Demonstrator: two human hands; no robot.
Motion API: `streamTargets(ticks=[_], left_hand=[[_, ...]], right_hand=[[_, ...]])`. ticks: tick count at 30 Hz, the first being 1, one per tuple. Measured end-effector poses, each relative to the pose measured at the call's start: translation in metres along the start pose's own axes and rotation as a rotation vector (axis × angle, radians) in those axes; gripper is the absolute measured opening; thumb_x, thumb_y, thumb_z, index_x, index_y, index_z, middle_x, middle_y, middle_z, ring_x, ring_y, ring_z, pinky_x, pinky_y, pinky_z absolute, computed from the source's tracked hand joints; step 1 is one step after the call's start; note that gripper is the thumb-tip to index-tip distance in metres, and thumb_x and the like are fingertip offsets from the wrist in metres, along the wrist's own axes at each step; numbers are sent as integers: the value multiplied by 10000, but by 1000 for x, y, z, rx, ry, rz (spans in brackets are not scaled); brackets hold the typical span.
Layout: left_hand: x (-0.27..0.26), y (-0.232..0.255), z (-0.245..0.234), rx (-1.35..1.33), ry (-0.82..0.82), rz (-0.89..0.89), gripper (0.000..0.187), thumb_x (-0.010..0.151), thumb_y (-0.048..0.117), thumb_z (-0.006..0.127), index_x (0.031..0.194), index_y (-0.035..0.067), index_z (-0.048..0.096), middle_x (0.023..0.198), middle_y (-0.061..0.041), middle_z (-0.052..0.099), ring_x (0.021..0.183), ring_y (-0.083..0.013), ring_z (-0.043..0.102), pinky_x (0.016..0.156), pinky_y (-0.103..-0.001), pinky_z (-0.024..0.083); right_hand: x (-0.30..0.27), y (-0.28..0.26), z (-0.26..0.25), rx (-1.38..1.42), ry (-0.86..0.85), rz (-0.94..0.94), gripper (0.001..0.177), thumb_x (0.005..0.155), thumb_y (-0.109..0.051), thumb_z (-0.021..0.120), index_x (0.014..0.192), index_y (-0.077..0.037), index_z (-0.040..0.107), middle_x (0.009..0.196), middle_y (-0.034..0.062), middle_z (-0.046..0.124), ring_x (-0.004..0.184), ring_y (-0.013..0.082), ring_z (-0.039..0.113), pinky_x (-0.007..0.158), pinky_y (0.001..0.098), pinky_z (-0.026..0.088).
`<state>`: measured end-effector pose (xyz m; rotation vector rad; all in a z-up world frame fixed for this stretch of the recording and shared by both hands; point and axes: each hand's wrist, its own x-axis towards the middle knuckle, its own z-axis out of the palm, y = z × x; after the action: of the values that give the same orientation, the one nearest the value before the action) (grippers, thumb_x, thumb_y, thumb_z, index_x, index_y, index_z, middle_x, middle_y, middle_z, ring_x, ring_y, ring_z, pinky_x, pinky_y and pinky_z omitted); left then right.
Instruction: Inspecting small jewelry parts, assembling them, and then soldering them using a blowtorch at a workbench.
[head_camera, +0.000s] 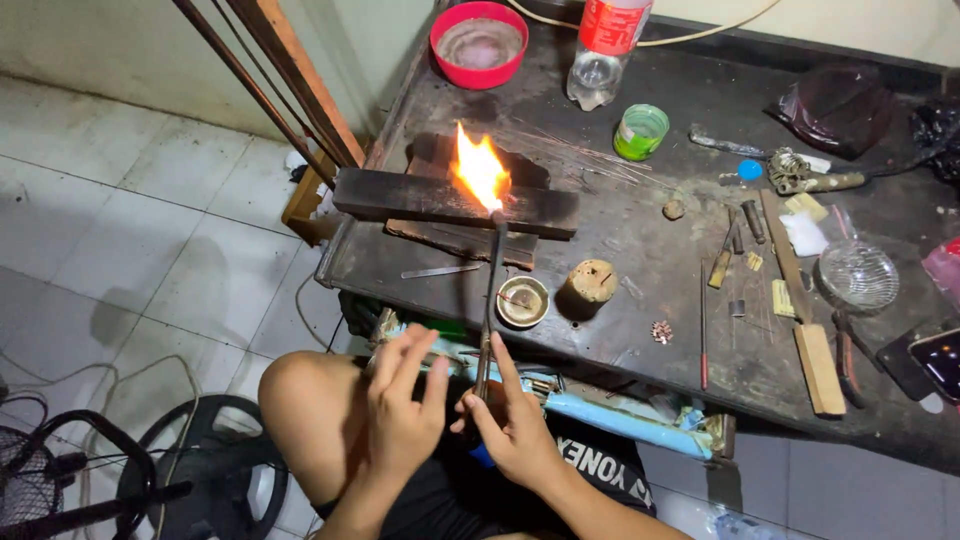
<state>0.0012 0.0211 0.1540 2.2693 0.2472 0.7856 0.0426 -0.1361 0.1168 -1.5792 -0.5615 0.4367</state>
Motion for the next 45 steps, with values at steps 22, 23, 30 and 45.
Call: streamTargets(ticks=[22,23,30,45], left_hand=[[-28,-3,44,-621,158,-238,341,1035,27,522,1375,48,502,836,-116,608,428,-86,518,458,-193,505],[-28,-4,44,-595,148,-242,334,1030,41,533,1364,43,517,825,-113,613,423,-89,525,446,-198,500],[-34,-5,49,-617,147,-203,384,1022,18,550,1404,49,532,849,-116,622,453,-78,547,467,-194,537],[-14,0,36,-595,143,-222,341,1027,44,545,1367,31,527,800,-105,619,423,-87,545,438,-198,519]], right_hand=[[-15,49,3,-182,-424,-178,347,1070,-295,545,1254,-14,631,1237,205,682,1184,360,616,1049,448,458],[-14,53,2,-212,-467,-152,326,1062,-285,552,1253,-35,639,1213,193,676,1137,356,621,1007,442,470],[-14,70,-6,-234,-567,-231,361,1091,-320,503,1279,-26,591,1262,212,644,1160,362,606,1083,471,400],[40,19,-14,-394,-995,-27,673,932,-555,557,1310,-2,497,1207,262,633,1102,439,603,1073,512,388]])
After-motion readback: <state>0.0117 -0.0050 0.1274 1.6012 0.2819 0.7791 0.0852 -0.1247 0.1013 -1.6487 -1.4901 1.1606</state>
